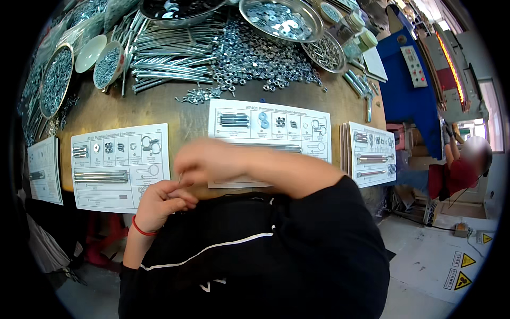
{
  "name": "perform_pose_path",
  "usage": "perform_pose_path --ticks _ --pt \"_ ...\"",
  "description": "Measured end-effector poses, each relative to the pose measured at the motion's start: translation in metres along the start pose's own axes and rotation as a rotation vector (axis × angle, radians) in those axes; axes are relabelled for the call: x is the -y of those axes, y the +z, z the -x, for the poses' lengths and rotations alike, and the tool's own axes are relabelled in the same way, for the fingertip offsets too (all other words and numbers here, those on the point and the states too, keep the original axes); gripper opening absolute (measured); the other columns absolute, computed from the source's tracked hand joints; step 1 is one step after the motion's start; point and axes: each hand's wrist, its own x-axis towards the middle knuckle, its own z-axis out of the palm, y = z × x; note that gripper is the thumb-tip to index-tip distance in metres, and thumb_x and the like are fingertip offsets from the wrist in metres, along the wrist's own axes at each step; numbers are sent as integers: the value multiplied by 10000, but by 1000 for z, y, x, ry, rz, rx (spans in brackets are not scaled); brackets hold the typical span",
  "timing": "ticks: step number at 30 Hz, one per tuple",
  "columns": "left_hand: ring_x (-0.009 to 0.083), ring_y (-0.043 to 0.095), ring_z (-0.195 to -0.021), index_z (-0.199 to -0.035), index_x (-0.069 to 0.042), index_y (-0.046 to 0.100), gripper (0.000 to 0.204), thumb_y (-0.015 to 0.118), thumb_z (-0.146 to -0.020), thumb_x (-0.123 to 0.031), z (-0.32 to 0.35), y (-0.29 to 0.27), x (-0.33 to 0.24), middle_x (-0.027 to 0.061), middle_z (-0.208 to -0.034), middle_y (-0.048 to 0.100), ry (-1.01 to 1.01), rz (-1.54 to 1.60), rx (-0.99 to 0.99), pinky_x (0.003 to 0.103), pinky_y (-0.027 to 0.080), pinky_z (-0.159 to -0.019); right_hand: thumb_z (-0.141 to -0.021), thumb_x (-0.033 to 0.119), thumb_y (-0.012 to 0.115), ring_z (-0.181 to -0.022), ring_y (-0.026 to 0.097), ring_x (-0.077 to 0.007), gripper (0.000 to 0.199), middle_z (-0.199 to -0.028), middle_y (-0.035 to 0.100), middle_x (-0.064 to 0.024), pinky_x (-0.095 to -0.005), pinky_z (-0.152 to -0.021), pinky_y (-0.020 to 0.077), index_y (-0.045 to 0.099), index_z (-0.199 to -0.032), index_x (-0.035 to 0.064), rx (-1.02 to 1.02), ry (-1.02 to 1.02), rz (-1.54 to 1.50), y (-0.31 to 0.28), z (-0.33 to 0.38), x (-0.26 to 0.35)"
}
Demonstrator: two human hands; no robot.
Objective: The person sorts small metal hardware components, including nuts, washers, and bolts, from a large pile on a table into designated sections on a printed instruction sheet. They repeatedly pick up individual pieces, place them on the sheet, and occasionally adjust the sheet's position.
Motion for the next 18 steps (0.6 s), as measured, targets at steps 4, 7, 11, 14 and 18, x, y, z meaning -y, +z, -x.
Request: perform_pose_path --ticks 4,7,11,14,18 --pt "167 680 -888 -1323 9 558 475 688 -882 -112 -21 27 3 101 -972 697 136 -33 -52 265 538 -775 -884 167 670 -735 652 -175 133 -816 685 -69 -300 -674 509 698 -963 63 -699 452 387 -145 32 -45" --pt "149 666 -903 -1325 19 550 464 687 -894 -87 -46 36 -5 93 -1004 685 164 -138 -11 253 530 -828 -815 191 711 -741 671 -233 198 -837 709 -115 -366 -692 522 713 -936 33 -967 487 758 -264 57 -109" --pt "91 615 -844 -1265 37 576 432 724 -866 -38 -87 64 -25 62 -970 669 187 -291 -77 216 506 -766 -733 229 773 -972 676 -346 412 -1015 701 -220 -397 -873 532 690 -1048 -24 -1069 487 791 -313 89 -141" --pt "89 618 -835 -1223 36 610 393 735 -860 -50 -113 59 -37 58 -954 673 266 -462 -215 219 513 -750 -846 196 680 -784 673 -216 211 -873 713 -93 -350 -717 522 714 -984 40 -827 493 435 -241 132 -117" --pt "152 670 -824 -1130 26 668 357 748 -840 -165 -172 62 -57 94 -932 703 301 -821 -342 282 538 -765 -803 163 700 -821 683 -260 203 -904 719 -138 -358 -759 529 731 -959 36 -635 815 256 -171 187 -115"
